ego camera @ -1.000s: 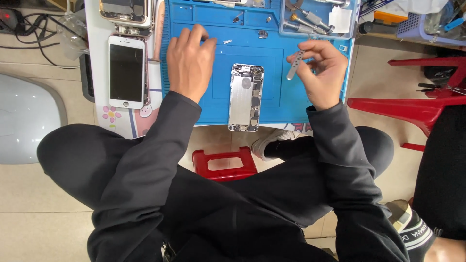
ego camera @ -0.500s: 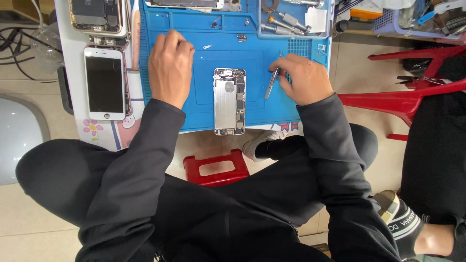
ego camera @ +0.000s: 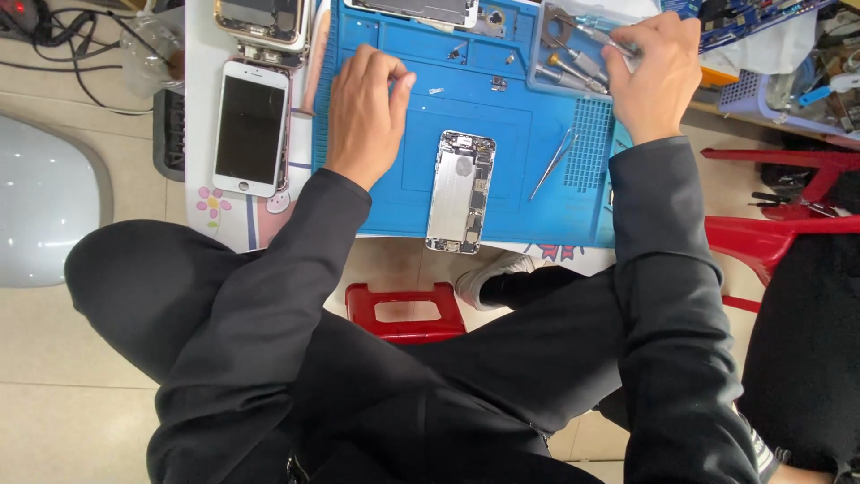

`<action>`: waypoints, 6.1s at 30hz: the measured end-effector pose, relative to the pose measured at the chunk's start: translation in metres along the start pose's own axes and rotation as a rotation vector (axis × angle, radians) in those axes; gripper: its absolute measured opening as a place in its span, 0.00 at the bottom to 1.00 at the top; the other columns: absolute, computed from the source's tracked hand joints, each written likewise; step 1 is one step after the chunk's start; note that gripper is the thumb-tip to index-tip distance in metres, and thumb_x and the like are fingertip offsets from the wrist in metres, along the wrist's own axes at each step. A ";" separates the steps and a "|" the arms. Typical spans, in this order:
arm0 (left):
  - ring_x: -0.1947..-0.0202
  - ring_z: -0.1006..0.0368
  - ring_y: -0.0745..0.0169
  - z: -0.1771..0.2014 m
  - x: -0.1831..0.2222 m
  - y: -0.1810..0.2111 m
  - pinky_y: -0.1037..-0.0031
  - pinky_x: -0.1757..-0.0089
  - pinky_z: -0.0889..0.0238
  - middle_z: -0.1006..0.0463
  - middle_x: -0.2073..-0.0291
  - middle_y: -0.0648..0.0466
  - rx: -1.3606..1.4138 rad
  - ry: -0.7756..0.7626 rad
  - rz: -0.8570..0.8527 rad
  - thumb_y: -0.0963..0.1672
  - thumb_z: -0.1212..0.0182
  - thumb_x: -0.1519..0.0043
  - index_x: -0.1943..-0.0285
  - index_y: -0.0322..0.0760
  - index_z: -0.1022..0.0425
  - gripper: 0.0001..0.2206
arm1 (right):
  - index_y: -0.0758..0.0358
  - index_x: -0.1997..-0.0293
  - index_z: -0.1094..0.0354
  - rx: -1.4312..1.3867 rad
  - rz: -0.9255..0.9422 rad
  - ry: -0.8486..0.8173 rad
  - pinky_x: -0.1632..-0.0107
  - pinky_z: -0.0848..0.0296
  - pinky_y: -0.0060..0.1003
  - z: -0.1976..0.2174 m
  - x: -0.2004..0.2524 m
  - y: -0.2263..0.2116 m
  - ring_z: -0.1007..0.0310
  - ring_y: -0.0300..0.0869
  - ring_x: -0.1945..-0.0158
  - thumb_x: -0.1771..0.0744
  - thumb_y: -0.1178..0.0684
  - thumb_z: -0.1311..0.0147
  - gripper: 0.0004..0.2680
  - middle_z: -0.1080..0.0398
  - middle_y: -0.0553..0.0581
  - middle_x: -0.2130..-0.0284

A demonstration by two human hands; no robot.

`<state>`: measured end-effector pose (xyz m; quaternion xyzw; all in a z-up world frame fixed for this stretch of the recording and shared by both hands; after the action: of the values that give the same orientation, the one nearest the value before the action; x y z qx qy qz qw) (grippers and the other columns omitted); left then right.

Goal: The person is repairing a smartphone by working on its internal components. They use tweezers to handle small parts and a screwdriver to tighten screws on the device's frame, which is placed on a blue work mat.

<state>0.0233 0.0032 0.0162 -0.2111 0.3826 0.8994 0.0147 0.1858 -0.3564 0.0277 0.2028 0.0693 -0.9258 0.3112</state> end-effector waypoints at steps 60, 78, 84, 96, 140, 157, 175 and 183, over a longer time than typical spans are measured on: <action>0.50 0.21 0.66 -0.058 0.076 0.066 0.60 0.47 0.23 0.18 0.55 0.56 1.711 -0.255 0.777 0.52 0.42 0.28 0.48 0.42 0.25 0.12 | 0.70 0.53 0.38 -1.230 -0.168 0.256 0.66 0.15 0.46 0.076 0.056 -0.201 0.17 0.56 0.62 0.27 0.58 0.49 0.05 0.27 0.67 0.63; 0.54 0.22 0.70 -0.050 0.072 0.070 0.64 0.48 0.23 0.18 0.57 0.56 1.609 -0.237 0.724 0.53 0.40 0.29 0.51 0.40 0.23 0.15 | 0.70 0.53 0.38 -1.262 -0.163 0.241 0.66 0.15 0.49 0.086 0.048 -0.211 0.17 0.58 0.61 0.27 0.59 0.49 0.04 0.26 0.68 0.63; 0.52 0.23 0.68 -0.046 0.070 0.074 0.66 0.47 0.24 0.18 0.54 0.54 1.626 -0.214 0.693 0.49 0.36 0.30 0.48 0.39 0.24 0.11 | 0.69 0.53 0.40 -1.283 -0.194 0.266 0.66 0.15 0.44 0.090 0.043 -0.210 0.16 0.57 0.61 0.26 0.56 0.53 0.05 0.27 0.66 0.63; 0.48 0.18 0.57 -0.023 0.057 0.081 0.69 0.47 0.20 0.16 0.54 0.48 1.305 -0.234 0.447 0.46 0.38 0.29 0.49 0.39 0.25 0.07 | 0.61 0.46 0.47 -1.428 -0.327 0.117 0.66 0.15 0.38 0.099 0.047 -0.208 0.17 0.60 0.56 0.24 0.50 0.55 0.07 0.33 0.66 0.58; 0.44 0.34 0.46 -0.008 0.057 0.053 0.57 0.54 0.37 0.30 0.43 0.50 -0.413 -0.255 -0.065 0.56 0.22 0.42 0.38 0.45 0.24 0.28 | 0.61 0.47 0.43 -1.052 -0.258 -0.094 0.59 0.13 0.41 0.043 0.034 -0.195 0.17 0.51 0.54 0.24 0.49 0.57 0.07 0.26 0.62 0.59; 0.43 0.34 0.48 -0.015 0.064 0.053 0.59 0.52 0.37 0.30 0.40 0.48 -0.547 -0.229 -0.157 0.58 0.26 0.39 0.35 0.47 0.26 0.28 | 0.65 0.49 0.41 -0.800 -0.104 -0.238 0.68 0.37 0.43 0.029 0.021 -0.200 0.30 0.46 0.75 0.24 0.54 0.56 0.05 0.30 0.57 0.73; 0.41 0.33 0.48 -0.016 0.066 0.054 0.59 0.51 0.37 0.30 0.38 0.49 -0.546 -0.231 -0.154 0.57 0.27 0.39 0.35 0.47 0.27 0.28 | 0.64 0.49 0.38 -0.798 -0.126 -0.303 0.67 0.37 0.46 0.028 0.020 -0.198 0.29 0.49 0.72 0.24 0.52 0.57 0.06 0.27 0.57 0.70; 0.40 0.34 0.46 -0.015 0.065 0.054 0.57 0.49 0.38 0.30 0.39 0.47 -0.519 -0.241 -0.144 0.56 0.26 0.39 0.35 0.45 0.27 0.27 | 0.69 0.57 0.32 -0.714 -0.085 -0.300 0.67 0.36 0.46 0.026 0.019 -0.198 0.30 0.49 0.74 0.24 0.51 0.57 0.11 0.31 0.53 0.57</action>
<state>-0.0404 -0.0540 0.0189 -0.1259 0.1194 0.9824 0.0696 0.0438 -0.2155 0.0434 -0.0591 0.3491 -0.8750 0.3302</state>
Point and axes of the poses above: each hand's wrist, its own x-axis away from the middle knuckle, its own z-axis out of the back of the hand, y = z × x, the point moved 3 cm from there along -x, towards the middle knuckle
